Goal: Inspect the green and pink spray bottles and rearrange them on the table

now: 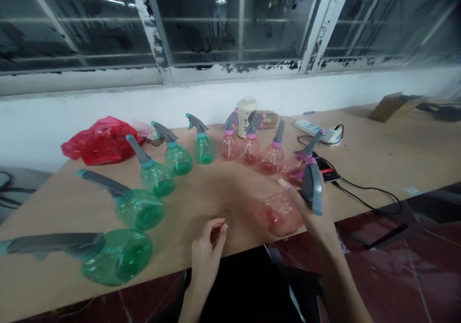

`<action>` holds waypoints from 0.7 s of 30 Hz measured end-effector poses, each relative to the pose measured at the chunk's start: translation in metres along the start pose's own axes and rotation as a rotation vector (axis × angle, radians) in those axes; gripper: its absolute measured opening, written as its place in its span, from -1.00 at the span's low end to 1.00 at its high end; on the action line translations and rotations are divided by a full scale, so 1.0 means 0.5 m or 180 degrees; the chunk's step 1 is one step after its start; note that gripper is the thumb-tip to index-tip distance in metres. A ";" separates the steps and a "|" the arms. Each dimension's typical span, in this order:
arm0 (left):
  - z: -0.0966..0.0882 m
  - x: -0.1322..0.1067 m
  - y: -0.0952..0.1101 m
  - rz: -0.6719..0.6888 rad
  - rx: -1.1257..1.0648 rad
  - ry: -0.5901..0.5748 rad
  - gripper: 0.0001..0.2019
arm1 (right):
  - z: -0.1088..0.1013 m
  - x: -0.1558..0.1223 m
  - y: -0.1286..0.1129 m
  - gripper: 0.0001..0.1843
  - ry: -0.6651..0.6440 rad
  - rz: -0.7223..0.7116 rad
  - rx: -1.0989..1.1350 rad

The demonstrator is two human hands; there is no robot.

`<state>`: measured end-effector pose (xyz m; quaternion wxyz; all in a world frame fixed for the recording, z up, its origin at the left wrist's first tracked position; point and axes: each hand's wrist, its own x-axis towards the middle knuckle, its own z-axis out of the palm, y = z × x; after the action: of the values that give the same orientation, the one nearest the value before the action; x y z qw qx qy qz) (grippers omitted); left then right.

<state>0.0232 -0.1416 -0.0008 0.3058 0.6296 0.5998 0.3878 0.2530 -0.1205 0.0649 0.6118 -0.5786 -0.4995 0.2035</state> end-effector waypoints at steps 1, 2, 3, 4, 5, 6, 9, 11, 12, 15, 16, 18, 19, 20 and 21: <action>0.000 0.000 0.000 -0.0001 0.0004 -0.0003 -0.72 | -0.010 0.007 0.005 -0.41 0.0091 -0.0087 -0.0204; -0.001 0.000 0.001 -0.0006 0.0014 -0.0003 -0.72 | -0.020 0.014 0.011 -0.41 0.0216 -0.0136 -0.0410; -0.001 0.000 0.001 -0.0010 0.0025 -0.0007 -0.72 | -0.031 0.022 0.019 -0.42 0.0357 -0.0157 -0.0611; -0.001 0.000 0.001 -0.0015 0.0037 -0.0010 -0.72 | -0.043 0.029 0.028 -0.43 0.0471 -0.0154 -0.0806; -0.001 0.001 0.001 -0.0015 0.0047 -0.0003 -0.72 | -0.056 0.037 0.038 -0.45 0.0599 -0.0142 -0.0946; -0.001 0.001 0.001 -0.0011 0.0055 0.0008 -0.72 | -0.069 0.044 0.048 -0.45 0.0707 -0.0153 -0.1070; 0.000 0.002 0.002 0.0000 0.0064 0.0030 -0.72 | -0.100 0.066 0.077 -0.46 0.1049 -0.0190 -0.1482; -0.001 0.001 0.005 -0.0017 0.0067 0.0031 -0.72 | -0.111 0.081 0.092 -0.44 0.1267 -0.0173 -0.1698; -0.002 0.001 0.006 -0.0025 0.0065 0.0024 -0.72 | -0.112 0.088 0.097 -0.41 0.1343 -0.0151 -0.1750; -0.003 0.000 0.009 -0.0047 0.0058 0.0014 -0.71 | -0.107 0.105 0.105 -0.36 0.1474 -0.0104 -0.1773; -0.003 0.000 0.009 -0.0056 0.0061 0.0012 -0.71 | -0.104 0.108 0.106 -0.36 0.1511 -0.0088 -0.1757; -0.003 0.001 0.007 -0.0065 0.0075 0.0008 -0.71 | -0.098 0.113 0.106 -0.36 0.1603 -0.0059 -0.1692; -0.002 0.002 0.006 -0.0065 0.0083 0.0004 -0.71 | -0.096 0.114 0.107 -0.35 0.1647 -0.0049 -0.1652; -0.002 0.002 0.005 -0.0058 0.0089 0.0003 -0.71 | -0.094 0.115 0.108 -0.34 0.1678 -0.0050 -0.1623; -0.001 0.003 0.004 -0.0051 0.0096 0.0005 -0.71 | -0.094 0.115 0.109 -0.32 0.1697 -0.0061 -0.1606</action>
<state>0.0236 -0.1405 0.0011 0.2988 0.6290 0.6109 0.3768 0.3348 -0.0832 0.0445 0.5604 -0.7393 -0.3623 -0.0898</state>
